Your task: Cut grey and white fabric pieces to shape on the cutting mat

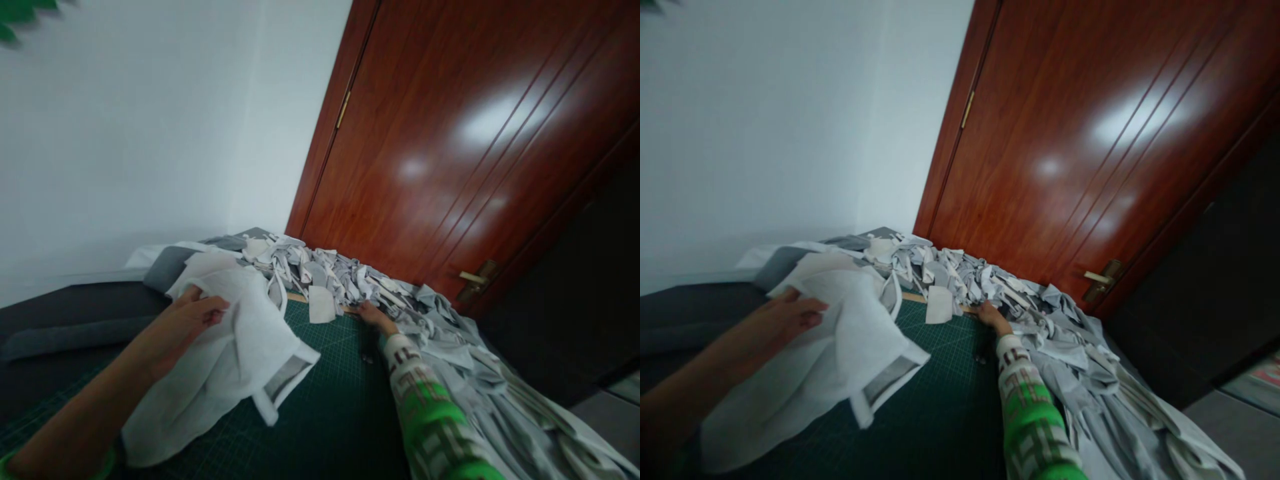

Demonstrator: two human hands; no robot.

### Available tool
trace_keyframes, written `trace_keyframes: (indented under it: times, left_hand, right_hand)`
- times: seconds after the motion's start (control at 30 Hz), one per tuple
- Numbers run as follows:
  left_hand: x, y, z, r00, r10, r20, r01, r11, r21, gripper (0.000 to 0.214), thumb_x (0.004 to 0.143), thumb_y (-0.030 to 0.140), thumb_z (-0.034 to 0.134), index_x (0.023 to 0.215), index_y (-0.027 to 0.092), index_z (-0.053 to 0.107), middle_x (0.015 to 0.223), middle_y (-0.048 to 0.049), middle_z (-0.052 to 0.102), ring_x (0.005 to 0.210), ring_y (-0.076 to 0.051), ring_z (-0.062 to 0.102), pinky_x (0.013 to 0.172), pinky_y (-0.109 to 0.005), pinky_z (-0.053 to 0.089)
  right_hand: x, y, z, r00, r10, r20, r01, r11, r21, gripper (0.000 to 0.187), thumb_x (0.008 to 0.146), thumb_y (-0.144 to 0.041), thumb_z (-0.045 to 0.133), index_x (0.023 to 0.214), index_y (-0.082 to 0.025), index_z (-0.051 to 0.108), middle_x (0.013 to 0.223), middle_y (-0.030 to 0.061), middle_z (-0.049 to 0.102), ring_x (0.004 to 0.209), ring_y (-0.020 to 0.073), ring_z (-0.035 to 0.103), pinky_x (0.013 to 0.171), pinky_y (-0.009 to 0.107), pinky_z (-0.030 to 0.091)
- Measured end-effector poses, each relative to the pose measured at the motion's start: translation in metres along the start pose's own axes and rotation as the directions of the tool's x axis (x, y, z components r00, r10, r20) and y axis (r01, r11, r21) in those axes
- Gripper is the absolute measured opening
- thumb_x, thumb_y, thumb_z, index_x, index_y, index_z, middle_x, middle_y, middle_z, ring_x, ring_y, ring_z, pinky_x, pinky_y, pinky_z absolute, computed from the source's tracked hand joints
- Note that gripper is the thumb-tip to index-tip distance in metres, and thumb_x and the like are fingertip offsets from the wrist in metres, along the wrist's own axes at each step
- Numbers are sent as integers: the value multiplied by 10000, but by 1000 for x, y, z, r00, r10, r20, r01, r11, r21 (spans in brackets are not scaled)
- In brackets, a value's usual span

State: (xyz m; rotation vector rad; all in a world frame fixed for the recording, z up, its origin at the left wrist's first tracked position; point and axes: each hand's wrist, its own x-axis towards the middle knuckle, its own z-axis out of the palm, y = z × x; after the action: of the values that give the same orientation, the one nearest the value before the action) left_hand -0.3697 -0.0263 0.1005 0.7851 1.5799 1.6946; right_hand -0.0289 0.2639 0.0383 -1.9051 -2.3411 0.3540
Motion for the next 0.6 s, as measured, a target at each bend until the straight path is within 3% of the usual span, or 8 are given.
trace_keyframes:
  times: [0.23,0.43,0.6]
  left_hand:
    - [0,-3,-1,994,44,99,-39,998,-51,236,565,334,700,726,249,550,670,63,525,645,-165,494,616,-265,459]
    - [-1,-3,-2,995,18,99,-11,998,-66,291,561,329,721,774,242,542,693,71,546,667,-154,512,641,-252,455]
    - [-3,-2,-3,996,20,85,-13,997,-79,243,600,284,730,717,239,522,667,75,535,655,-146,500,642,-244,452]
  right_hand:
    - [3,-5,-13,994,-82,66,87,992,-87,203,934,-276,656,1094,-151,652,1129,59,680,1033,214,655,891,423,561]
    - [0,-5,-28,977,-122,176,151,976,-158,153,913,-287,687,892,-138,660,883,-3,678,767,142,654,693,304,570]
    - [-9,-20,-33,957,-232,176,267,939,-216,165,934,-327,657,888,-169,670,893,-1,686,782,147,659,698,293,565]
